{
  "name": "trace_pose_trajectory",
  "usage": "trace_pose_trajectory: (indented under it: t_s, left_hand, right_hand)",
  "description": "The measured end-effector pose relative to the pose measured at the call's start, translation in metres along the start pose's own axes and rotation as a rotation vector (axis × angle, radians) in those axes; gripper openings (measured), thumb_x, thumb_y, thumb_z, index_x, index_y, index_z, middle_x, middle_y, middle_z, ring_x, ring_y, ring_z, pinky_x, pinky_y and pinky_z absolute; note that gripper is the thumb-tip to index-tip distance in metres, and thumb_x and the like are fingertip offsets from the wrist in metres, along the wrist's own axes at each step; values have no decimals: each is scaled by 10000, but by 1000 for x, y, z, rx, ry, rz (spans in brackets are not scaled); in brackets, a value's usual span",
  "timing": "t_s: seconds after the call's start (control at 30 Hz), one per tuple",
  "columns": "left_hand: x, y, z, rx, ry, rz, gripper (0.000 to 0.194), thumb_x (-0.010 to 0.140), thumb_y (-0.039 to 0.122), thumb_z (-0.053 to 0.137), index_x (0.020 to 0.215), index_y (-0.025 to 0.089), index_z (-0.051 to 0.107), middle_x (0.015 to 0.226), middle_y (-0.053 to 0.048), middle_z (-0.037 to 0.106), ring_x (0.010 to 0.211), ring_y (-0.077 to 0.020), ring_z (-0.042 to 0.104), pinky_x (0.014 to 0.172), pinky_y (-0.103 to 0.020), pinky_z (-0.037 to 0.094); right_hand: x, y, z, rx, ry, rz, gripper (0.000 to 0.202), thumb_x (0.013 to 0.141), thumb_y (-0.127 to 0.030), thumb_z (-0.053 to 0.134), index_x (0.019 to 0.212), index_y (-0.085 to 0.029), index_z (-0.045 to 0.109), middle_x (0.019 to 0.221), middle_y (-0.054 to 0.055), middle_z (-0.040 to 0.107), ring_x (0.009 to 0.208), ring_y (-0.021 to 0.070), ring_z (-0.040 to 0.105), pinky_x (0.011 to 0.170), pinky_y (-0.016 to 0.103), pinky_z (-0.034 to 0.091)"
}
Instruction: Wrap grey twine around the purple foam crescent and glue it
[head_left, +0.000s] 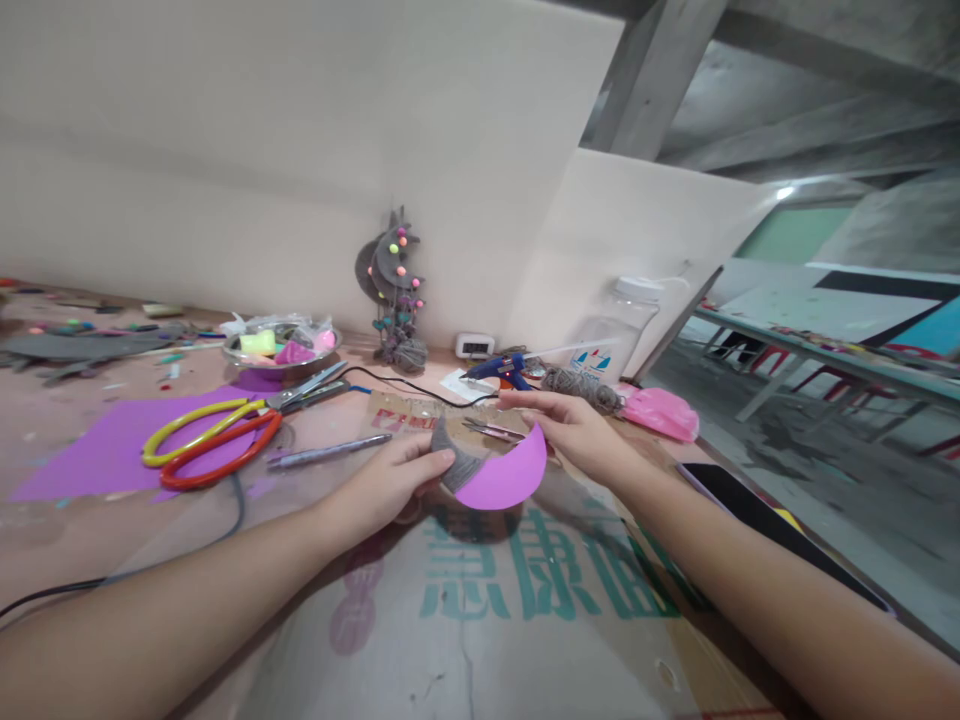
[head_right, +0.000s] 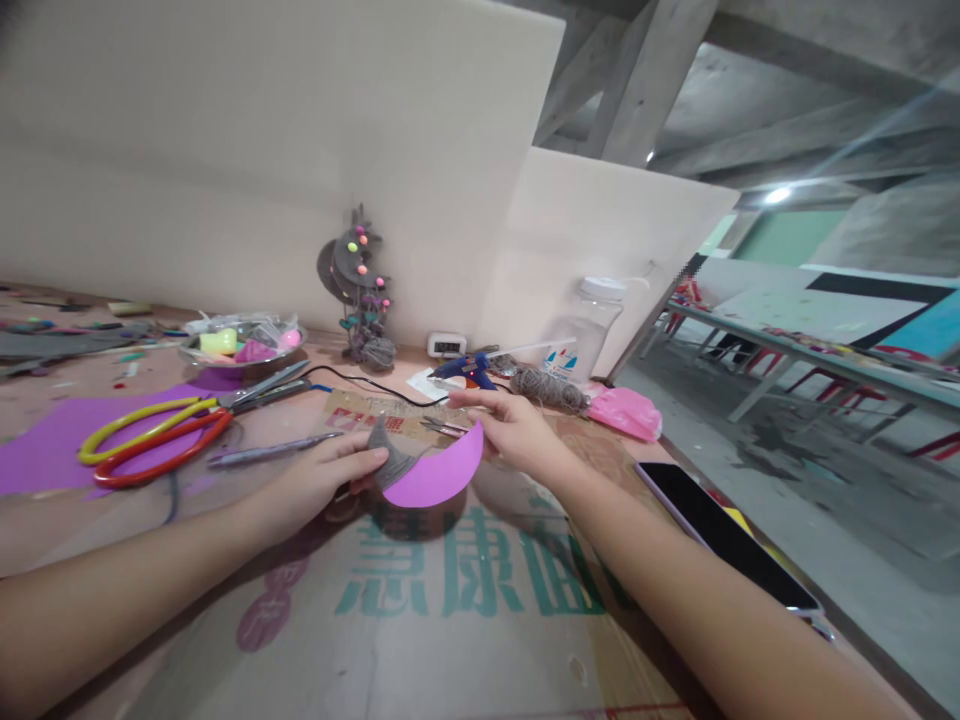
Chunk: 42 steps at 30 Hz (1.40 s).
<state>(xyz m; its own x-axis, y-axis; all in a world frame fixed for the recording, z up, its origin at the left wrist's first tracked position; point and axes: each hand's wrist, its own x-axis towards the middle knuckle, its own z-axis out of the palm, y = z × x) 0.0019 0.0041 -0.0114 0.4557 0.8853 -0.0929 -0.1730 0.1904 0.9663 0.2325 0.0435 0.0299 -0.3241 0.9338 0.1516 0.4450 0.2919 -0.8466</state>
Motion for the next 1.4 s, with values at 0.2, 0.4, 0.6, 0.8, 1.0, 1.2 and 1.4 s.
trace_pose_trajectory:
  t_s: [0.2,0.4,0.6,0.8,1.0,1.2,1.4]
  left_hand:
    - [-1,1,1,-39,31,13,284,783,397,573,665,190,420,501,83,339,338,-34,255,311,-160,129]
    - [-1,1,3,-18,10,27,307,773,430,578,665,186,424,498,89,333,327,-27,235,304,-156,132]
    - [-1,0,2,35,-22,19,273,778,422,566,700,184,458,493,91,328,328,-26,226,318,-159,129]
    - [-2,3,1,123,-70,39,280,793,424,544,684,178,465,492,90,316,342,-29,224,335,-168,123]
    - [-3,6,4,93,-73,56,314,739,420,604,629,154,477,501,69,371,369,-27,244,347,-178,108]
    - [-2,3,3,54,-29,24,308,759,439,585,670,171,461,479,87,344,330,-27,243,323,-160,130]
    - [-1,7,4,36,219,117,325,764,439,575,652,179,416,503,69,416,348,-36,337,311,-137,215]
  right_hand:
    - [-8,-4,14,635,-335,144,465,769,-238,609,1223,-230,511,1200,100,581,557,78,577,404,186,410]
    - [-11,4,32,557,-194,184,285,723,-281,694,973,-158,635,743,23,653,605,103,598,532,199,440]
    - [-11,2,36,381,-57,177,223,655,-324,729,716,-133,633,644,8,617,522,89,528,474,199,372]
    - [-12,-3,36,226,-7,95,240,698,-366,676,722,-144,591,598,-29,543,498,78,475,470,199,342]
    - [-11,2,39,184,42,41,235,720,-384,652,739,-163,572,633,-17,559,521,95,493,487,213,373]
    - [-11,5,39,158,100,5,218,764,-345,593,895,-172,615,831,31,598,597,106,520,531,224,411]
    - [-9,4,31,306,109,-27,278,845,-365,440,1038,-199,552,700,9,561,554,133,510,556,273,469]
